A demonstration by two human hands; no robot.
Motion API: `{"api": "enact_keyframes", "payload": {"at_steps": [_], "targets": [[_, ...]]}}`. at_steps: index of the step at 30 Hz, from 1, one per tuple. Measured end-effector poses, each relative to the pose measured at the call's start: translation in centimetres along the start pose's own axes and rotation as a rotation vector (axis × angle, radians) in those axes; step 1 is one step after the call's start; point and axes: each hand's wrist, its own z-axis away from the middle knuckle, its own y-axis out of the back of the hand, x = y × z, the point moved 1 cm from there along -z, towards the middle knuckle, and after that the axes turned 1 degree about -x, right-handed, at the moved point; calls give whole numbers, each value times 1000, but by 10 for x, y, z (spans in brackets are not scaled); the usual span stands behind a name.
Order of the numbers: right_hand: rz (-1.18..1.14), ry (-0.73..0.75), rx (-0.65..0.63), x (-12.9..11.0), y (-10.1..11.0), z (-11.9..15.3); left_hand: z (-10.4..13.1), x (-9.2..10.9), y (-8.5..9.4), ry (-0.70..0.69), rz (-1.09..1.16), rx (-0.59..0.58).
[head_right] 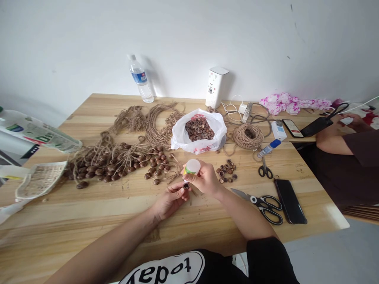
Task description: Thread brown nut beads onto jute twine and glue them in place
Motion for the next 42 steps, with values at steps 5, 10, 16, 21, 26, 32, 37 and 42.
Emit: {"api": "enact_keyframes", "payload": {"at_steps": [5, 10, 16, 21, 26, 32, 37, 42], "targets": [[14, -23, -1, -2, 5, 0, 0, 0, 1, -12, 12, -3], [-6, -3, -2, -2, 6, 1, -1, -2, 3, -23, 21, -15], [22, 6, -18, -5, 1, 1, -1, -2, 3, -30, 14, -19], [-70, 2, 65, -4, 9, 0, 0, 0, 2, -20, 24, -13], [-297, -70, 208, -3, 26, -4, 1, 2, 0, 0, 39, -13], [-401, -30, 280, -34, 61, -8, 2, 3, 0, 5, 47, -35], [-510, -8, 477, -32, 101, 0, 8, 15, -6, -67, 51, 34], [-760, -210, 702, 5, 129, 27, 20, 47, -12, -182, 83, 104]]}}
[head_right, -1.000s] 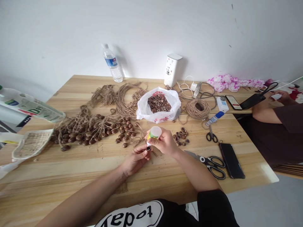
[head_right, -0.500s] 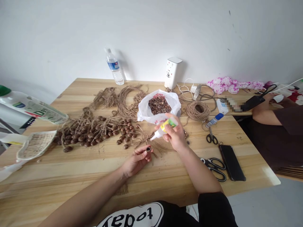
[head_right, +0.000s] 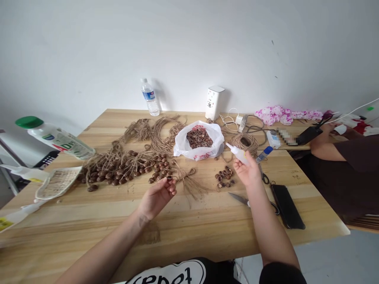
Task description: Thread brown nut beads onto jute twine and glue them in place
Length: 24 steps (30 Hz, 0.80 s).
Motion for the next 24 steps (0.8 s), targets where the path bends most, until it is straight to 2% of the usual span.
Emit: {"api": "enact_keyframes", "payload": {"at_steps": [2, 4, 8, 10, 12, 15, 17, 21, 24], "targets": [[-58, -1, 98, 5, 21, 4, 2, 11, 0, -36, -9, 39], [-54, 48, 141, 9, 38, 10, 3, 15, 3, -43, -24, 75], [87, 145, 70, 15, 56, 17, 7, 0, 11, 43, -101, 70], [238, 250, 67, 18, 63, 15, 11, -11, 14, 159, -192, 32], [434, 351, 125, 23, 71, 10, 14, -19, 16, 323, -297, -19], [778, 387, 238, 35, 88, 0, 15, -21, 18, 419, -422, -107], [962, 410, 261, 43, 98, -6, 12, -18, 21, 451, -431, -127], [1255, 457, 253, 42, 106, -3, 3, -10, 28, 409, -349, -113], [1389, 569, 354, 26, 94, 18, -3, -5, 33, 297, -265, -104]]}}
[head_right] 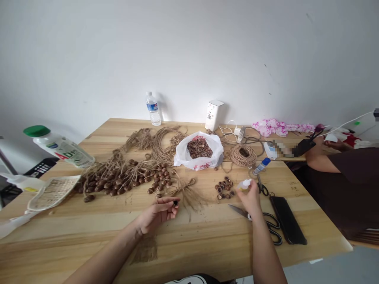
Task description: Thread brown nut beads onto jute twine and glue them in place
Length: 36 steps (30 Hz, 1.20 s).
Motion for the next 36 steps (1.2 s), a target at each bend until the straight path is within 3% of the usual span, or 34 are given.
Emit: {"api": "enact_keyframes", "payload": {"at_steps": [3, 4, 5, 6, 9, 11, 15, 19, 25, 29, 32, 36], "targets": [[163, 173, 399, -38, 26, 17, -4, 1, 3, -80, 68, -12], [165, 287, 485, -55, 29, 25, -5, 1, 4, -94, 86, -20], [132, 441, 447, -72, 28, 33, -7, 0, 4, -104, 103, -27], [85, 621, 268, -90, 22, 42, -8, -1, 4, -109, 120, -38], [83, 1090, -566, -132, -14, 66, -10, -3, 4, -120, 164, -73], [168, 1248, -872, -147, -39, 78, -11, -4, 5, -137, 180, -96], [331, 1182, -1105, -152, -75, 84, -12, -3, 7, -158, 211, -116], [228, 1024, -1177, -143, -90, 80, -14, -2, 8, -132, 210, -119], [-65, 821, -1111, -139, -90, 71, -12, -2, 6, -135, 180, -100], [-275, 682, -983, -141, -91, 68, -11, -4, 5, -155, 144, -84], [-384, 635, -884, -145, -92, 69, -11, -5, 5, -160, 105, -62], [-425, 613, -872, -150, -92, 72, -10, -7, 5, -165, 73, -37]]}}
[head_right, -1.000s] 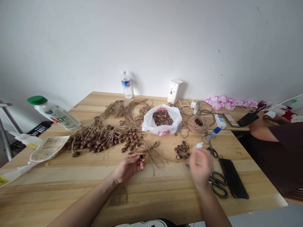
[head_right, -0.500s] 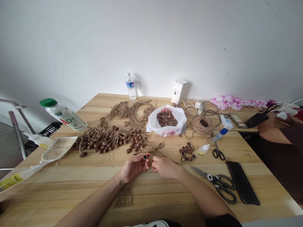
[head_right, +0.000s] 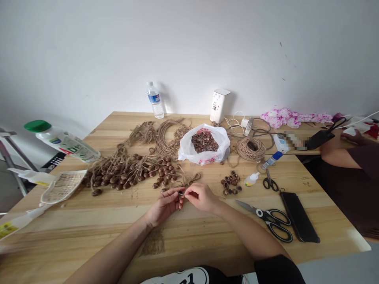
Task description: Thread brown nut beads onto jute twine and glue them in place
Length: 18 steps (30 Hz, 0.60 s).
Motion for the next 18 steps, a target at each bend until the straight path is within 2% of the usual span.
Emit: {"api": "enact_keyframes", "payload": {"at_steps": [18], "targets": [[-46, -182, 60, -2, -4, -3, 1, 0, -3, 10, -99, 4]]}}
